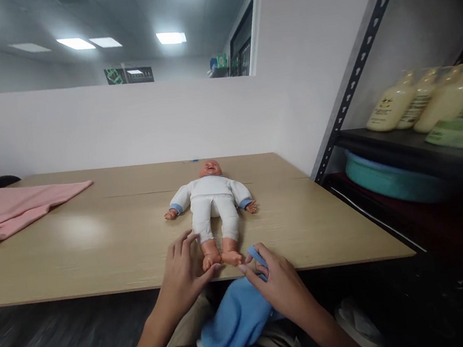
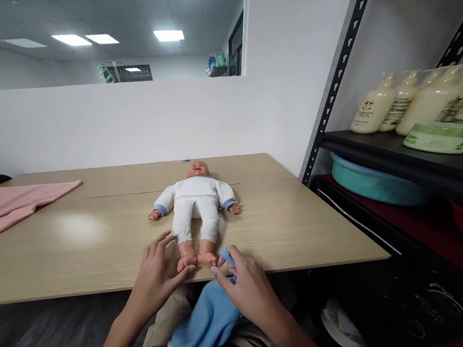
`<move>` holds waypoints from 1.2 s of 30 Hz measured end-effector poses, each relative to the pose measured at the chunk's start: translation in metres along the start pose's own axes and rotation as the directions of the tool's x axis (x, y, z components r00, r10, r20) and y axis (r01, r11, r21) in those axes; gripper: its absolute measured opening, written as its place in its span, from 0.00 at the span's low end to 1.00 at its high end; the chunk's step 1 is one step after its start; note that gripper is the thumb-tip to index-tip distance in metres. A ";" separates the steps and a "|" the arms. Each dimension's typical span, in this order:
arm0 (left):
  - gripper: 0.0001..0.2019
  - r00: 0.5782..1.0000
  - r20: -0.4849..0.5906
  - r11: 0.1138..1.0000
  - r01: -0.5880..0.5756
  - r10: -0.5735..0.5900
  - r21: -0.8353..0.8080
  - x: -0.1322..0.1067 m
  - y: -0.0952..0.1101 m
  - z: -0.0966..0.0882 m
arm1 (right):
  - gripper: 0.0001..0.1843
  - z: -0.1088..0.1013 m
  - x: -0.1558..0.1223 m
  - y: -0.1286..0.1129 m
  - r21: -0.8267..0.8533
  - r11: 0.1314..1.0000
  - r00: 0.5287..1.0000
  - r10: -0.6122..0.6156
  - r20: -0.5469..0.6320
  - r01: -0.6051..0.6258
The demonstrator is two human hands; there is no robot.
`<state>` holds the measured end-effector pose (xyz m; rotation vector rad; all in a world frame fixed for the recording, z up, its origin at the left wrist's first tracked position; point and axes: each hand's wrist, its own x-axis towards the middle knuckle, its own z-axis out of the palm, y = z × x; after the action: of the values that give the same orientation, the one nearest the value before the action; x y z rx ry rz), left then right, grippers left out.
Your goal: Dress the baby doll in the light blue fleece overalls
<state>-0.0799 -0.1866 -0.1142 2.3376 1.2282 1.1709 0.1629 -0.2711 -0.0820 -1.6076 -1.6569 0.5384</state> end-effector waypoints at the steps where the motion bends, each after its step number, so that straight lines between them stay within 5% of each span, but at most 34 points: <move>1: 0.36 1.000 0.021 1.000 0.020 -0.020 -0.016 0.004 -0.007 0.002 | 0.13 0.006 0.003 0.007 -0.045 0.999 0.999 0.023 -0.025 -0.024; 13: 0.35 0.983 0.141 0.990 0.127 -0.117 -0.062 0.056 -0.032 0.013 | 0.07 0.007 0.059 0.011 -0.366 0.915 0.979 0.113 -0.172 -0.170; 17: 0.31 0.984 0.110 0.990 0.138 -0.137 0.001 0.069 -0.034 0.021 | 0.13 -0.003 0.067 0.015 -0.275 0.949 0.975 0.101 -0.197 -0.154; 21: 0.24 0.982 0.083 0.985 0.169 -0.172 0.046 0.062 -0.031 0.024 | 0.19 -0.012 0.045 0.018 -0.013 0.997 0.983 0.078 -0.167 -0.081; 25: 0.22 0.995 0.006 0.995 0.097 -0.097 -0.006 0.044 -0.003 0.019 | 0.23 -0.011 0.014 0.006 0.189 0.981 0.989 0.065 -0.129 -0.039; 29: 0.24 0.957 0.277 0.907 0.037 0.090 -0.420 0.030 0.046 0.004 | 0.27 -0.023 -0.006 -0.023 0.356 0.935 0.989 0.056 -0.137 -0.003; 33: 0.23 0.940 0.290 0.809 0.027 0.179 -0.587 0.026 0.073 -0.010 | 0.33 -0.054 -0.003 -0.059 0.630 0.773 0.997 0.049 0.061 -0.077; 36: 0.33 0.920 0.340 0.687 0.120 0.194 -0.717 0.021 0.076 -0.012 | 0.26 -0.070 0.015 -0.090 0.663 0.749 0.991 -0.087 0.105 -0.004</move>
<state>-0.0383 -0.2188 -0.0537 1.8302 0.4289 0.8934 0.1576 -0.2813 0.0325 -1.0127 -1.3523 1.0897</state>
